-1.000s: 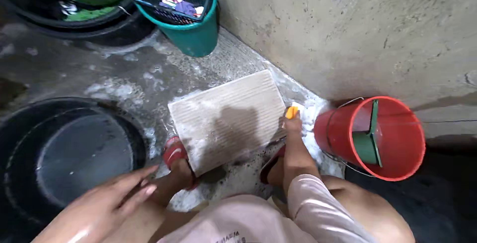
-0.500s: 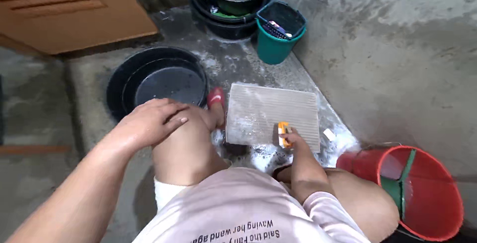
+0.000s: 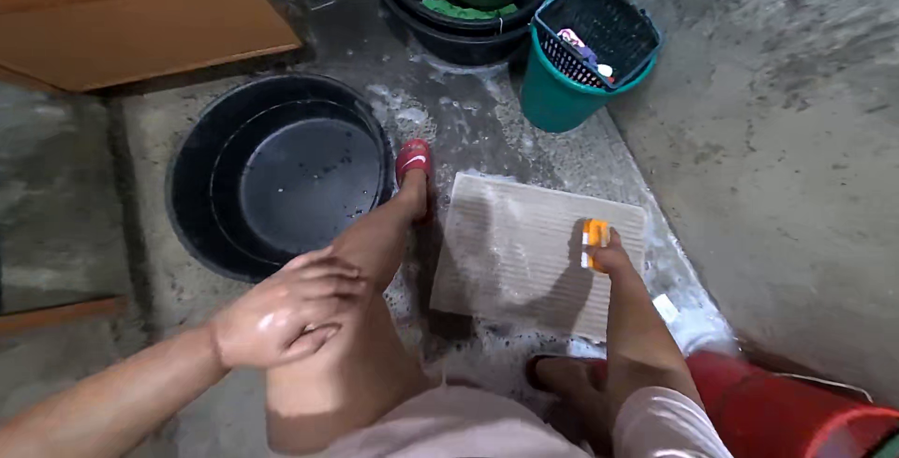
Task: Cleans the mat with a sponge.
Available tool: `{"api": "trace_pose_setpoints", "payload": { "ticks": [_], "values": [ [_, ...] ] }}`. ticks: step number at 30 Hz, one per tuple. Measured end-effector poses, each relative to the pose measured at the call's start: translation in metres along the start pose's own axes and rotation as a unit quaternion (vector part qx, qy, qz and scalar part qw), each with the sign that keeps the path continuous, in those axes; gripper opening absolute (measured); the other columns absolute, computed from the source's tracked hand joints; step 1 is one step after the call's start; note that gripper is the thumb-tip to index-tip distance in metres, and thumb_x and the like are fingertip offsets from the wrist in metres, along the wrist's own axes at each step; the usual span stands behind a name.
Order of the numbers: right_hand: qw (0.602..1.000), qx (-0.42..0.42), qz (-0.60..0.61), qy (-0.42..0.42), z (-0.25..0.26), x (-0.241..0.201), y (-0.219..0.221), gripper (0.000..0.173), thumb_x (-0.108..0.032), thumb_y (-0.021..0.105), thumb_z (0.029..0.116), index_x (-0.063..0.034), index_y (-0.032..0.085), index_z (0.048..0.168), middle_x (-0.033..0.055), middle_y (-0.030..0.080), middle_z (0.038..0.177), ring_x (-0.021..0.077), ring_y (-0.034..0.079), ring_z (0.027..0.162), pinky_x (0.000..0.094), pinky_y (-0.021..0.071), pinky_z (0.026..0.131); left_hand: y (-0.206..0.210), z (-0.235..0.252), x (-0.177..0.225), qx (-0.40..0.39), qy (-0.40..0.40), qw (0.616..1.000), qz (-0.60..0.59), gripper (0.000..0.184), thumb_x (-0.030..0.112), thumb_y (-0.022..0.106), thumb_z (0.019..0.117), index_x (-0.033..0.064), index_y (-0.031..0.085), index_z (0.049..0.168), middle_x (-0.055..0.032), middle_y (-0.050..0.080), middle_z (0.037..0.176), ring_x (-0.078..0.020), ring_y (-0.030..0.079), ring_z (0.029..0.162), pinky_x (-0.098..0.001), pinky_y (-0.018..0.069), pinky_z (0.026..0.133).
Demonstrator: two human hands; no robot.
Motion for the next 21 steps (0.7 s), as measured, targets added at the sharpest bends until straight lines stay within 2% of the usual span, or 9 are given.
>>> {"api": "trace_pose_setpoints", "payload": {
  "ticks": [4, 7, 9, 11, 13, 15, 17, 19, 21],
  "values": [
    [0.994, 0.093, -0.045, 0.021, 0.044, -0.025, 0.052, 0.11, -0.023, 0.082, 0.0856, -0.0131, 0.007, 0.166, 0.0331, 0.053, 0.143, 0.0482, 0.057, 0.128, 0.0644, 0.0473, 0.104, 0.011, -0.019, -0.014, 0.088, 0.023, 0.994, -0.065, 0.049, 0.05, 0.036, 0.1064, 0.0207, 0.072, 0.119, 0.0002, 0.066, 0.137, -0.0212, 0.052, 0.139, -0.0486, 0.0348, 0.119],
    [0.969, 0.118, -0.214, -0.025, 0.01, -0.048, 0.143, 0.097, -0.036, 0.075, 0.089, -0.0157, 0.018, 0.165, 0.0298, 0.048, 0.148, 0.047, 0.057, 0.128, 0.0609, 0.0518, 0.101, 0.01, -0.019, -0.016, 0.1, 0.02, 0.99, -0.093, 0.045, 0.049, 0.04, 0.1056, 0.0203, 0.074, 0.116, -0.0003, 0.068, 0.135, -0.0228, 0.053, 0.137, -0.0498, 0.0355, 0.119],
    [0.949, -0.001, -0.286, -0.132, -0.042, -0.047, 0.211, 0.087, -0.031, 0.069, 0.0921, -0.0206, 0.023, 0.165, 0.0289, 0.045, 0.152, 0.0481, 0.054, 0.131, 0.0611, 0.0509, 0.102, 0.008, -0.019, -0.019, 0.093, 0.024, 0.99, -0.104, 0.045, 0.05, 0.041, 0.1055, 0.0208, 0.073, 0.117, 0.0003, 0.066, 0.137, -0.022, 0.052, 0.138, -0.0484, 0.0356, 0.119],
    [0.899, -0.18, -0.343, -0.205, -0.108, -0.043, 0.269, 0.081, -0.022, 0.064, 0.0956, -0.0284, 0.024, 0.165, 0.0263, 0.042, 0.156, 0.0481, 0.053, 0.132, 0.0629, 0.0519, 0.1, 0.006, -0.017, -0.023, 0.085, 0.033, 0.989, -0.116, 0.045, 0.05, 0.041, 0.1056, 0.0208, 0.072, 0.119, -0.0004, 0.066, 0.137, -0.022, 0.052, 0.138, -0.0475, 0.036, 0.118],
    [0.845, -0.312, -0.36, -0.243, -0.147, -0.044, 0.295, 0.086, -0.014, 0.068, 0.0928, -0.0352, 0.025, 0.164, 0.0249, 0.038, 0.158, 0.049, 0.047, 0.137, 0.0648, 0.0487, 0.103, 0.003, -0.015, -0.024, 0.073, 0.038, 0.99, -0.118, 0.045, 0.051, 0.04, 0.1057, 0.0216, 0.071, 0.122, -0.001, 0.066, 0.137, -0.022, 0.053, 0.137, -0.0471, 0.0368, 0.117],
    [0.826, -0.335, -0.354, -0.283, -0.14, -0.063, 0.288, 0.087, -0.014, 0.07, 0.0914, -0.0388, 0.026, 0.163, 0.0222, 0.039, 0.158, 0.0468, 0.046, 0.139, 0.0644, 0.0458, 0.107, 0.001, -0.015, -0.026, 0.065, 0.041, 0.99, -0.121, 0.044, 0.05, 0.041, 0.1052, 0.0232, 0.069, 0.124, -0.0006, 0.066, 0.137, -0.0215, 0.053, 0.136, -0.0466, 0.0369, 0.117],
    [0.859, -0.247, -0.314, -0.319, -0.096, -0.094, 0.252, 0.078, -0.021, 0.067, 0.0934, -0.0312, 0.033, 0.162, 0.0216, 0.046, 0.154, 0.0425, 0.052, 0.135, 0.0605, 0.0477, 0.108, 0.002, -0.019, -0.029, 0.076, 0.04, 0.988, -0.129, 0.042, 0.049, 0.042, 0.105, 0.0236, 0.07, 0.124, -0.0004, 0.067, 0.135, -0.0217, 0.054, 0.135, -0.047, 0.0377, 0.116],
    [0.924, -0.079, -0.219, -0.305, -0.03, -0.116, 0.201, 0.066, -0.024, 0.069, 0.0964, -0.0169, 0.044, 0.157, 0.0239, 0.055, 0.146, 0.0416, 0.059, 0.128, 0.0566, 0.05, 0.107, 0.005, -0.024, -0.029, 0.095, 0.041, 0.986, -0.131, 0.041, 0.047, 0.042, 0.105, 0.0232, 0.071, 0.121, -0.0003, 0.068, 0.133, -0.0218, 0.056, 0.134, -0.0469, 0.0382, 0.116],
    [0.958, 0.083, -0.202, -0.189, 0.034, -0.126, 0.15, 0.086, -0.031, 0.074, 0.0914, -0.016, 0.029, 0.163, 0.03, 0.054, 0.142, 0.0481, 0.06, 0.123, 0.0622, 0.053, 0.098, 0.008, -0.025, -0.03, 0.106, 0.045, 0.984, -0.135, 0.04, 0.046, 0.043, 0.1045, 0.0234, 0.071, 0.121, 0.0004, 0.068, 0.132, -0.0214, 0.055, 0.134, -0.0467, 0.0374, 0.116]
  ]
}}
Point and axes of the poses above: each hand's wrist, its own z-axis towards the middle knuckle, its own y-axis out of the palm, x = y × z, the point moved 1 cm from there along z, towards the middle knuckle
